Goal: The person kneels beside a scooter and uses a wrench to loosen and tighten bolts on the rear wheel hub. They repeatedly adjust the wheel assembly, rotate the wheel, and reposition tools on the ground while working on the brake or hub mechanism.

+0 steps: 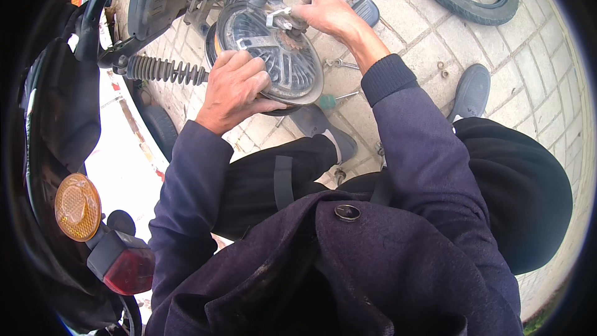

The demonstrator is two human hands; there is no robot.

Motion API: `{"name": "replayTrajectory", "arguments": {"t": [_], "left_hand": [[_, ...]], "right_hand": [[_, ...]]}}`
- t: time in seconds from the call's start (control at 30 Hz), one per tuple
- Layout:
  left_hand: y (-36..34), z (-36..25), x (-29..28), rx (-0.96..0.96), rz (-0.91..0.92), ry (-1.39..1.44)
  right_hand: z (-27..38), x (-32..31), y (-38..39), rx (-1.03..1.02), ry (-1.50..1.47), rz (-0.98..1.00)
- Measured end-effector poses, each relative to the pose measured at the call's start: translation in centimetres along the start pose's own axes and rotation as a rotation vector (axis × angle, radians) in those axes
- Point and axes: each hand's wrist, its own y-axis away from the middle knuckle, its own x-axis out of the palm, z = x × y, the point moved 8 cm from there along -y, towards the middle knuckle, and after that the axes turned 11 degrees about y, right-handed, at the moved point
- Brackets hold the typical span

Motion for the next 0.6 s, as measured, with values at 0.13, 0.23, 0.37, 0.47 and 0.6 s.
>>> {"name": "replayTrajectory", "arguments": {"t": [0.13, 0.23, 0.37, 0.47, 0.6], "left_hand": [[-0.07, 0.08, -0.03, -0.003, 0.006, -0.002], [-0.22, -0.13, -0.14, -0.011, 0.004, 0.01], [-0.49, -0.33, 0.18, -0.033, 0.071, -0.019], [-0.77, -0.33, 0.24, -0.041, 0.078, -0.029], [-0.94, -0.5, -0.03, -0.013, 0.076, -0.01]], "right_hand": [[-0.44, 0.3, 0.21, 0.046, -0.236, 0.061], [-0.42, 0.58, -0.11, 0.037, -0.268, 0.072], [-0.49, 0.91, -0.38, 0.04, -0.311, 0.084], [-0.87, 0.94, -0.22, 0.079, -0.31, 0.065], [-0.92, 0.84, 0.03, 0.041, -0.294, 0.061]]}}
